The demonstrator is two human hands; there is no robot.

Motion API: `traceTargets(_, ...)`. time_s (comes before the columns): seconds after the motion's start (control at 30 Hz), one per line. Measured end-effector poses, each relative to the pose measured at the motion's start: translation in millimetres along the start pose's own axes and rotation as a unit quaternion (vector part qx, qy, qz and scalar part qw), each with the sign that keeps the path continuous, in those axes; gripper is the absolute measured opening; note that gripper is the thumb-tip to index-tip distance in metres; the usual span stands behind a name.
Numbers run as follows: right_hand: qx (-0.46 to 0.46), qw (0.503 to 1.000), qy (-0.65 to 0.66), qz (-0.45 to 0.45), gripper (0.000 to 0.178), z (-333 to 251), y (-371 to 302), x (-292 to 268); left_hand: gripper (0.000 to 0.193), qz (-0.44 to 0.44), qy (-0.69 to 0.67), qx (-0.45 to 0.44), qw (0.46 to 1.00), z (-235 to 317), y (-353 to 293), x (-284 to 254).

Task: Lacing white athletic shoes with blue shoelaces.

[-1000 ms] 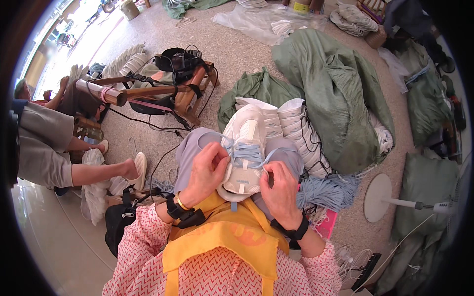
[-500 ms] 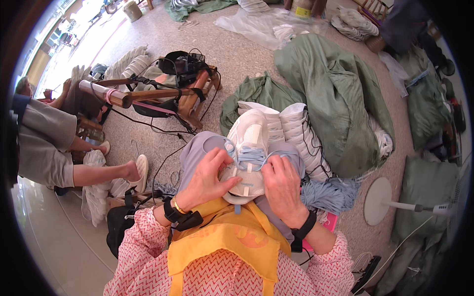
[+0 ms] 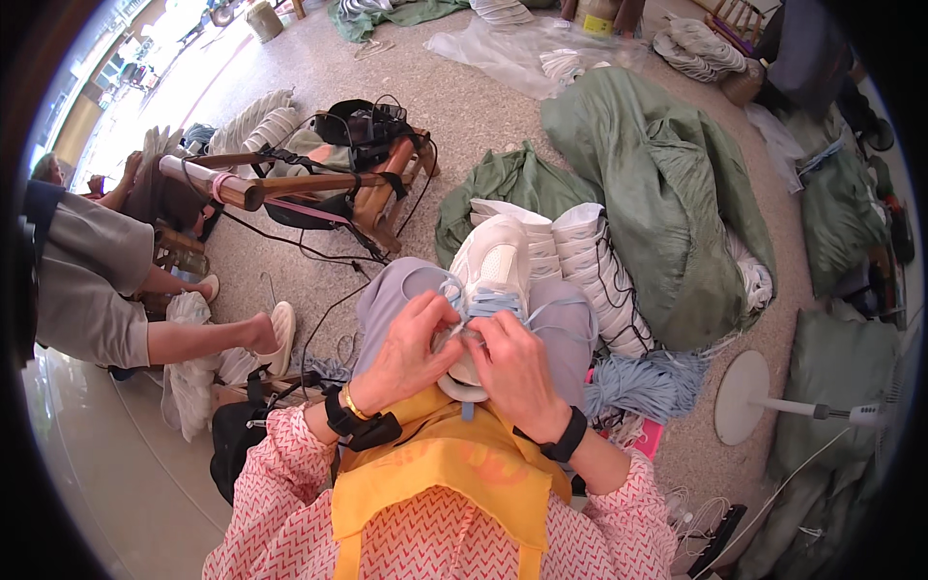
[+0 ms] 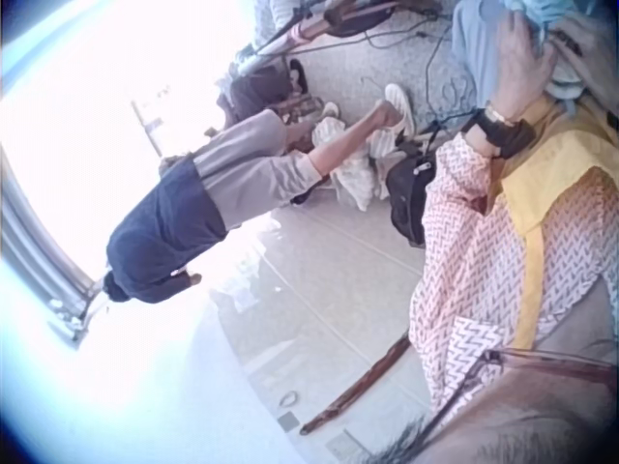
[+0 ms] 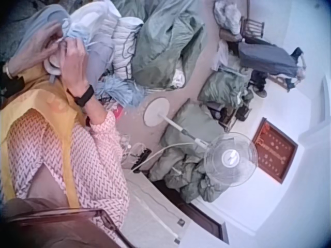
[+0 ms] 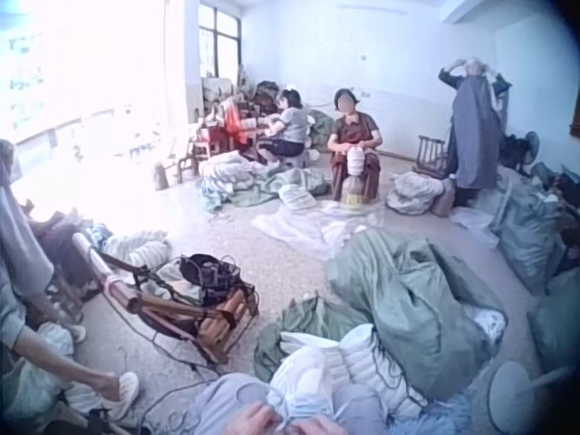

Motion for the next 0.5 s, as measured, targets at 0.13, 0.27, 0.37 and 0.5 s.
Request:
traceTargets(0.13, -0.035, 0.999, -0.035, 0.010, 0.010, -1, 5, 7, 0.019, -0.007, 0.005, 0.000, 1.000, -2, -1, 1)
traceTargets(0.27, -0.078, 0.995, -0.049, 0.032, 0.008, 0, 10, 5, 0.018, -0.009, -0.044, -0.022, 0.999, -1, 2, 3)
traceTargets(0.37, -0.056, 0.998, 0.013, 0.004, 0.006, 0, -2, -13, 0.019, -0.007, -0.040, -0.020, 0.999, 7, 5, -1)
traceTargets(0.5, 0.027, 0.961, 0.236, -0.142, 0.007, -23, -25, -88, 0.022, 0.016, -0.041, -0.009, 0.999, 4, 3, 3)
Point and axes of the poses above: each hand's wrist, its own y-axis towards the middle knuckle, its own x-axis out of the palm, z = x × y, the point moved 2 cm from there along y, towards the middle knuckle, and after that the axes turned 2 degrees about -z, right-handed, at the moved point
